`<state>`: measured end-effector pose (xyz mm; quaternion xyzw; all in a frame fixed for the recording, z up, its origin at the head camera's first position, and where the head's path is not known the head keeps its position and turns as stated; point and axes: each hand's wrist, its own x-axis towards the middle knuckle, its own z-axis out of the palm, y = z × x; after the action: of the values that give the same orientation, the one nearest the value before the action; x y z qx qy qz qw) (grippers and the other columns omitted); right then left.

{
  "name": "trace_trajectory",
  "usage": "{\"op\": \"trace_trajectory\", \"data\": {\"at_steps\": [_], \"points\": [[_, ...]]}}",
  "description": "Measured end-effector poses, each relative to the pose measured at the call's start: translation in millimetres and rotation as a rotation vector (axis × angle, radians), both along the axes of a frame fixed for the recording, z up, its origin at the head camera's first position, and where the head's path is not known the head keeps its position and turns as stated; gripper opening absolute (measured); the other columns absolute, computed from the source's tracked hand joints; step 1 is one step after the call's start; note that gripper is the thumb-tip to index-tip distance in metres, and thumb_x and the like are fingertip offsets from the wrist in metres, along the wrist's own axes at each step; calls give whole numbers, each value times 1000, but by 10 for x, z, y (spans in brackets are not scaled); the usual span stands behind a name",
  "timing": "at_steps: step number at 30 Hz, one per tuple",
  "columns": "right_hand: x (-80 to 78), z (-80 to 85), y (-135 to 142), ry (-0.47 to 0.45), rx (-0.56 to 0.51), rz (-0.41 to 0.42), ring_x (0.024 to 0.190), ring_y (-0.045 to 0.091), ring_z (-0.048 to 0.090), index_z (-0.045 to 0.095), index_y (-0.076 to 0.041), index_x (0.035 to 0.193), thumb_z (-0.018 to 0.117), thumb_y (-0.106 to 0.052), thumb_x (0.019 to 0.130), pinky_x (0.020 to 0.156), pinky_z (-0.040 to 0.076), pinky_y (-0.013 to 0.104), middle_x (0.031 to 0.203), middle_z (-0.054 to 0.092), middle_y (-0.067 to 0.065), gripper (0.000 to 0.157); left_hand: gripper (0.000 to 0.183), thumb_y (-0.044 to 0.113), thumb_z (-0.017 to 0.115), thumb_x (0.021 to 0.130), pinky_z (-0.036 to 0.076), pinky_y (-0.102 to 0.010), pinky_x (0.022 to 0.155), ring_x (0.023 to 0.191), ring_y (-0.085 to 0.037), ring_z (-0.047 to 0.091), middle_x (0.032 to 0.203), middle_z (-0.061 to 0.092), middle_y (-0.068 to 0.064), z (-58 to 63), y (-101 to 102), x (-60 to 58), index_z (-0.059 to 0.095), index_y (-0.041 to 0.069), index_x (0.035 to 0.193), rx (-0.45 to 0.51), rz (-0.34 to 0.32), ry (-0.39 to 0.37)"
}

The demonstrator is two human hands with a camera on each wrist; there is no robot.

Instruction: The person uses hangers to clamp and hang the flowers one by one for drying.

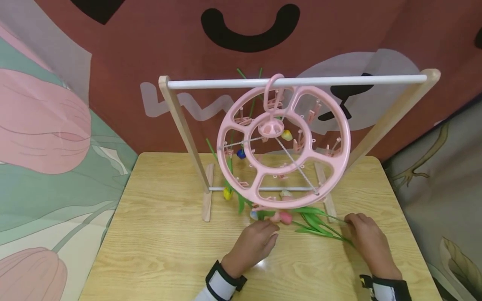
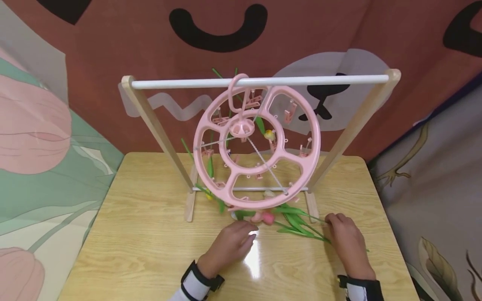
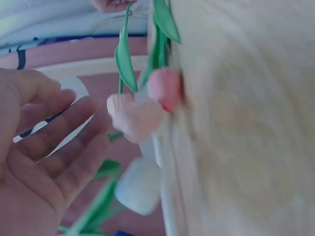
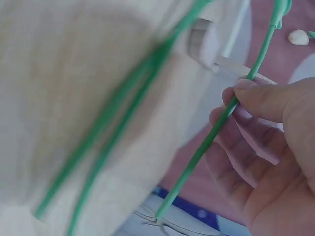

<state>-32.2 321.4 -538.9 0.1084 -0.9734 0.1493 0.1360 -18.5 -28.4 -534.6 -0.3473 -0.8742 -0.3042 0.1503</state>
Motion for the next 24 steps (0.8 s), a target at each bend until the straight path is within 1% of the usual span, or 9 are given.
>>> {"op": "trace_trajectory", "data": {"at_steps": [3,5,7,11,13,15,19,22,24], "points": [[22,130,-28,72,10,16,72,37,63,70,-2,93,80,12,76,55,54,53,82,66,14,24,30,5,75,88,57,-22,97,107,-14,70,116,73,-1,64,96,-39,71,10,117,37,-21,84],[39,230,-46,116,20,25,72,38,63,70,-1,94,82,13,74,55,55,54,83,66,16,27,36,6,75,87,55,-22,103,113,-16,69,121,72,-3,104,153,-60,70,10,122,35,-16,138],[61,338,-68,158,22,31,71,39,62,69,-1,94,83,14,72,55,55,54,84,65,17,30,36,8,75,87,52,-23,108,118,-17,68,125,70,-5,139,203,-78,69,9,123,23,-3,181],[113,532,-126,188,28,22,73,38,61,69,-1,96,84,15,71,57,54,54,87,64,18,34,36,11,75,89,47,-26,115,126,-21,64,130,67,-8,189,277,-106,69,7,124,6,40,246],[137,611,-163,198,26,32,74,38,61,69,-1,97,84,15,70,58,54,53,88,64,18,35,42,11,74,89,46,-28,116,130,-23,61,136,65,-10,209,296,-128,66,5,130,4,49,278],[151,679,-210,207,23,52,76,38,62,69,-1,98,84,15,69,61,54,54,89,64,17,37,46,11,74,90,49,-29,113,129,-23,61,138,64,-10,226,305,-156,64,4,135,-16,63,314],[167,808,-315,248,30,121,77,38,64,69,-2,98,83,17,66,62,55,54,88,64,16,39,50,15,78,89,58,-27,96,114,-19,67,131,66,-8,256,297,-206,63,5,136,-61,89,355],[175,891,-394,269,50,159,78,39,65,70,-2,98,79,19,70,61,55,54,90,66,17,35,49,18,80,90,60,-26,89,105,-16,69,125,68,-6,277,293,-229,64,6,135,-68,91,344],[179,934,-447,289,59,179,80,40,66,71,-1,98,75,19,74,61,55,55,91,67,18,32,54,19,78,91,60,-27,90,104,-17,69,124,69,-6,291,294,-240,61,5,140,-76,83,324]]}}
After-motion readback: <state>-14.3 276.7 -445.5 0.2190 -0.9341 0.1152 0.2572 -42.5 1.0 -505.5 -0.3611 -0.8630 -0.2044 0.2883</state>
